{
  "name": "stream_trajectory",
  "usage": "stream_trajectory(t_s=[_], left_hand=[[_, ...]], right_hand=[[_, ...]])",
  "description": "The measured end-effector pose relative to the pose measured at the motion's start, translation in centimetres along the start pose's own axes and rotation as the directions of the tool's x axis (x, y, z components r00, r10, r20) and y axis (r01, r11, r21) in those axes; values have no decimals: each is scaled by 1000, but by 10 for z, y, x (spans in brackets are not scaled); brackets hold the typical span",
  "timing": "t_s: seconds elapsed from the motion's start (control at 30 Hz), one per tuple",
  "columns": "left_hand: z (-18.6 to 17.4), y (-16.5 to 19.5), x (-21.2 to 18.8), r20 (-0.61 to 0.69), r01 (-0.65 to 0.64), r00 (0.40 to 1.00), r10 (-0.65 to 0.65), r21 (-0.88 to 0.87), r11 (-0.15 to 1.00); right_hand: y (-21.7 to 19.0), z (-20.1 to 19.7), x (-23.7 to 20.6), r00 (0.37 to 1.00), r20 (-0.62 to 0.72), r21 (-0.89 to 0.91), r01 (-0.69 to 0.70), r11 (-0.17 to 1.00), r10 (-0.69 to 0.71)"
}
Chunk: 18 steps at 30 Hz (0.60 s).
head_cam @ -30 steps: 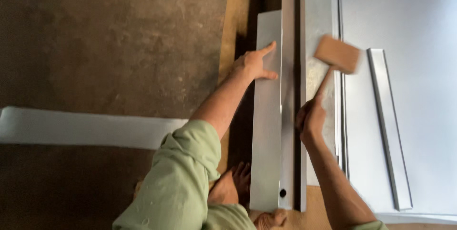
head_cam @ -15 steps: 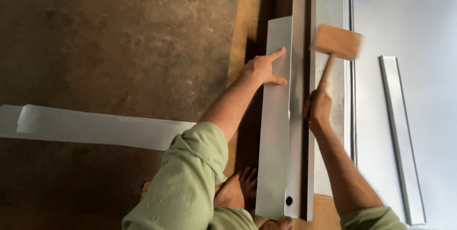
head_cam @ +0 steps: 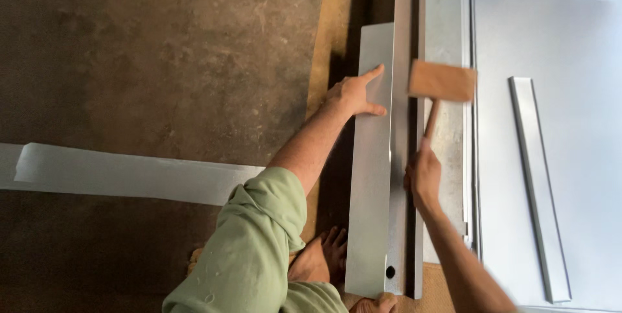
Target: The person sits on the floor and bends long galvanized metal strips by hand, positioning each strip over a metal form and hammering the edge with a wooden mallet to fold it. They reposition the strip repeatedly along its length and set finished strips aside near a stack of metal sheets.
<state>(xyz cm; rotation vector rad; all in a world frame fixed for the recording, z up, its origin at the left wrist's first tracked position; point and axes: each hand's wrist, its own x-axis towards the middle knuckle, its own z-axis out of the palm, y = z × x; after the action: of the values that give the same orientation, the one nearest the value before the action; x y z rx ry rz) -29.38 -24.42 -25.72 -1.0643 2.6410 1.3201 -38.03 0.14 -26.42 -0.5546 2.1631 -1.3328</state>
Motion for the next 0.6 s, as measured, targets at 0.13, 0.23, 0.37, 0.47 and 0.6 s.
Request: stream_trajectory(t_s=[0.13,0.23,0.37,0.47,0.6], left_hand=[[4,-6,-3,13,48,999,-48,-28,998],[20,-16,-10,-155,-132,982,112,-128,983],[57,-28,-53,-127,-190,979,160,-275,942],[85,-39,-89,-51,-244,969,242,-373,895],[101,-45,-104,-62,-252,966,252,-447,858]], right_hand=[[21,-5,-48,995,-41,45,-93,995,95],[10,-17,-73,995,-47,18,-88,996,89],[-21,-65,-135,982,-110,23,154,988,-151],[-30,-94,-165,911,-144,56,398,916,-387],[-16,-86,-174,869,-265,5,435,901,-418]])
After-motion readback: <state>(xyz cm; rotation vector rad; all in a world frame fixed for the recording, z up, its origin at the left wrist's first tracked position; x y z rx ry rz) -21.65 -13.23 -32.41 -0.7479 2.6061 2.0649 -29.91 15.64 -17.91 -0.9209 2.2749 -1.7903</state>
